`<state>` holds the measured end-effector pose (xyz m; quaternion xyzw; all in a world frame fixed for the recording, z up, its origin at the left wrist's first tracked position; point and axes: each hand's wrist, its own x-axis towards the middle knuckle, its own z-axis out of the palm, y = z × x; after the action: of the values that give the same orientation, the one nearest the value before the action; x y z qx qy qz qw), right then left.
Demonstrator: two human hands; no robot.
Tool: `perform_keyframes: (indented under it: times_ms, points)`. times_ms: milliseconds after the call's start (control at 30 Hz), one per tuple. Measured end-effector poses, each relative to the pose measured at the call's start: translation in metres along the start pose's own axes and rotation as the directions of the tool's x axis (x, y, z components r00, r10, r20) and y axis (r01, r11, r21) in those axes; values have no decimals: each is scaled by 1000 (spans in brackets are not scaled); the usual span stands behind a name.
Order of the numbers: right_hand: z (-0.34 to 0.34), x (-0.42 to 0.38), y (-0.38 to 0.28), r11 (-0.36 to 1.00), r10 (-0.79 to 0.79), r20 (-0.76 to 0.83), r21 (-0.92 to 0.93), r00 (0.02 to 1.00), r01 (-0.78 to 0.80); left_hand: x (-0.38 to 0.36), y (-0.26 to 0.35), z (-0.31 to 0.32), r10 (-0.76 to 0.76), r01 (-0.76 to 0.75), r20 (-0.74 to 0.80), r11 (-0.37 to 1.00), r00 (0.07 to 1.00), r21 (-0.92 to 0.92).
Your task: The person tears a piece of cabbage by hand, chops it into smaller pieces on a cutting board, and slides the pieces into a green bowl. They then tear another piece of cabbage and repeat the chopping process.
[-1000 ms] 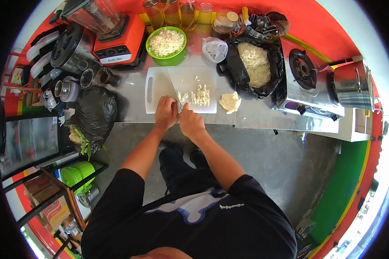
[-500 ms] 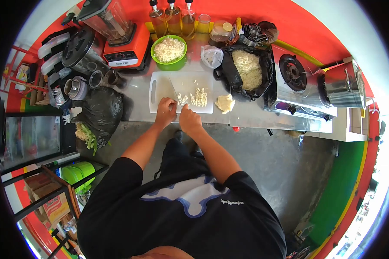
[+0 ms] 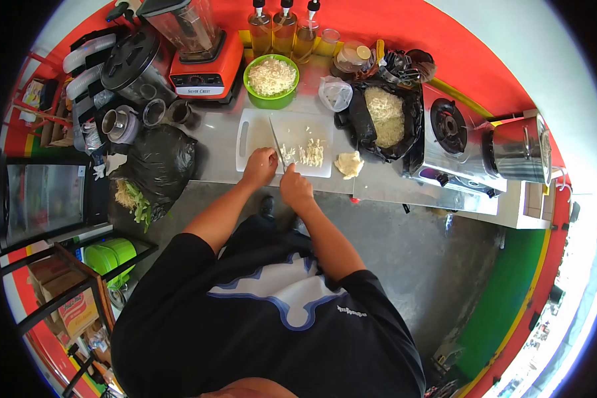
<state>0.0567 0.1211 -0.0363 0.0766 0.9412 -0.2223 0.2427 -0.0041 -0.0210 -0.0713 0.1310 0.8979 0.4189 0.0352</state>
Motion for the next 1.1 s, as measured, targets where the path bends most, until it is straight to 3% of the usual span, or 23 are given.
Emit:
perform_keyframes:
  times_ms: [300,367,567,667,900,967,1100]
  points:
    - [13,4,-3,997,78,-28,-1,997,-78,-9,-2,6,56,-49,-64,993,996,105]
    - [7,3,-11,998,70,-57,6,996,-70,-10,-6,5,126,-117,-110,989,986,89]
    - [-3,-25,-17,984,79,-43,-154,996,-85,-2,-4,3,50,-49,-9,991,999,122]
    - [11,-32,-19,990,92,-85,-103,992,-101,-2,-3,5,58,-56,-11,986,998,155]
    - [8,-6,-24,982,26,-161,-178,987,-55,-1,-5,2,84,-87,30,989,996,116]
    - [0,-11,-26,990,35,-59,-136,998,-43,-1,-8,4,106,-108,24,989,994,100]
    - [16,-15,-23,990,96,-58,-94,994,-101,0,-7,4,66,-68,26,992,998,107]
